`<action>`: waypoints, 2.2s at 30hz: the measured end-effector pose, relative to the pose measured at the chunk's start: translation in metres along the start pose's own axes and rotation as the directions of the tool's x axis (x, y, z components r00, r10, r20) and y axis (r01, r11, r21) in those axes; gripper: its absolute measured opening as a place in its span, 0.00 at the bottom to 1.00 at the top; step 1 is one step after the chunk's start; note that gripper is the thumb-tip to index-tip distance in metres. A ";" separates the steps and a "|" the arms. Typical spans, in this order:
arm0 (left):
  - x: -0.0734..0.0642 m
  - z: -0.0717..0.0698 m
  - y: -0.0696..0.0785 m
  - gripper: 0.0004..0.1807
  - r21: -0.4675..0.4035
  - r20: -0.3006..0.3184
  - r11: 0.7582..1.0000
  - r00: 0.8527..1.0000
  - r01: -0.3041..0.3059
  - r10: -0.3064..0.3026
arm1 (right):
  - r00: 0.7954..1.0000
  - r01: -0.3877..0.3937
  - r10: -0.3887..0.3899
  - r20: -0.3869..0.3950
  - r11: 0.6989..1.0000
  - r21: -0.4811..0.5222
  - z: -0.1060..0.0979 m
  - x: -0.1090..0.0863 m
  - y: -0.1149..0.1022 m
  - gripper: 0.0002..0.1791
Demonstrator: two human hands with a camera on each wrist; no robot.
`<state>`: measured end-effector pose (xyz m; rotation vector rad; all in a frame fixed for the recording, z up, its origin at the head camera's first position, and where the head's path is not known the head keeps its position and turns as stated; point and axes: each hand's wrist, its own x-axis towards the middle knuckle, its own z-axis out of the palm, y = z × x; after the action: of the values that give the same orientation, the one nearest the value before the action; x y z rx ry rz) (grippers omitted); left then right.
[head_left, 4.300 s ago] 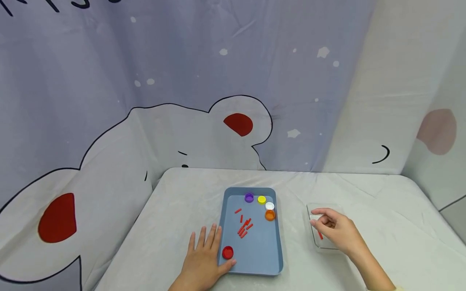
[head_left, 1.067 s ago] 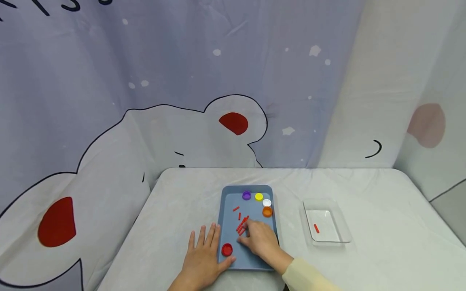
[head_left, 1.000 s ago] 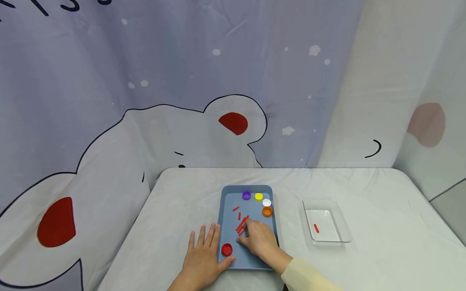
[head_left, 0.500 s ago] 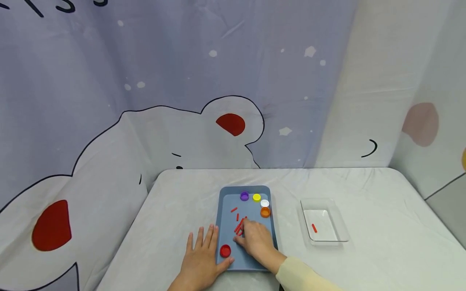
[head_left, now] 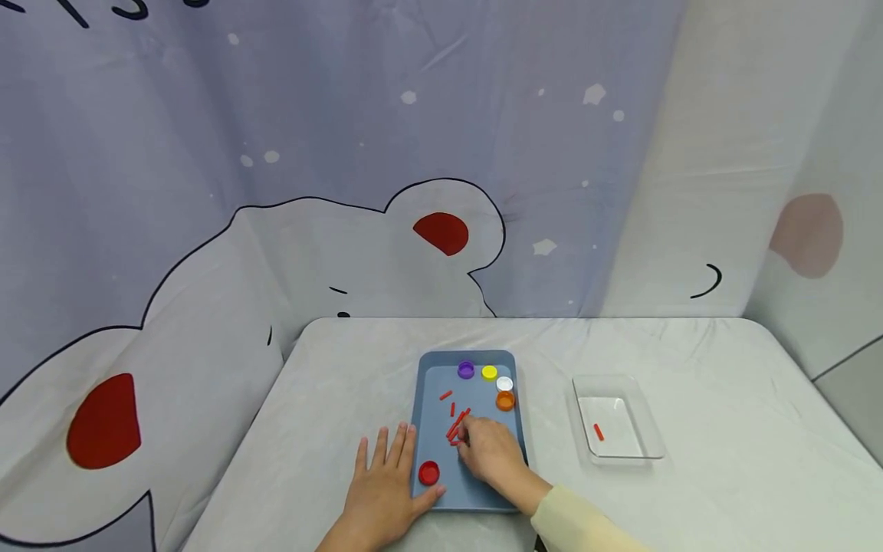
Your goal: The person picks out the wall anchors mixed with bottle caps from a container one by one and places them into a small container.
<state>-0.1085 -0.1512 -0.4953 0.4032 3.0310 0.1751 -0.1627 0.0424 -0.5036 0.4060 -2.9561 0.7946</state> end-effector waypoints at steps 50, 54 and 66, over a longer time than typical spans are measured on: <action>-0.001 -0.003 0.001 0.56 -0.024 0.018 1.000 1.000 0.014 -0.014 | 0.996 -0.031 0.022 0.083 0.993 0.111 -0.014 -0.004 0.007 0.13; -0.001 -0.003 0.001 0.56 -0.026 0.016 1.000 1.000 0.016 -0.016 | 1.000 0.007 -0.010 0.028 0.995 0.104 -0.019 -0.009 0.010 0.13; 0.000 -0.001 -0.001 0.57 -0.025 0.013 0.999 1.000 0.025 -0.024 | 0.989 0.070 -0.054 -0.141 0.991 0.113 -0.033 -0.018 0.018 0.13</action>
<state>-0.1088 -0.1520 -0.4946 0.3638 3.0166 0.2087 -0.1504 0.0789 -0.4859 0.4289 -2.7650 0.9524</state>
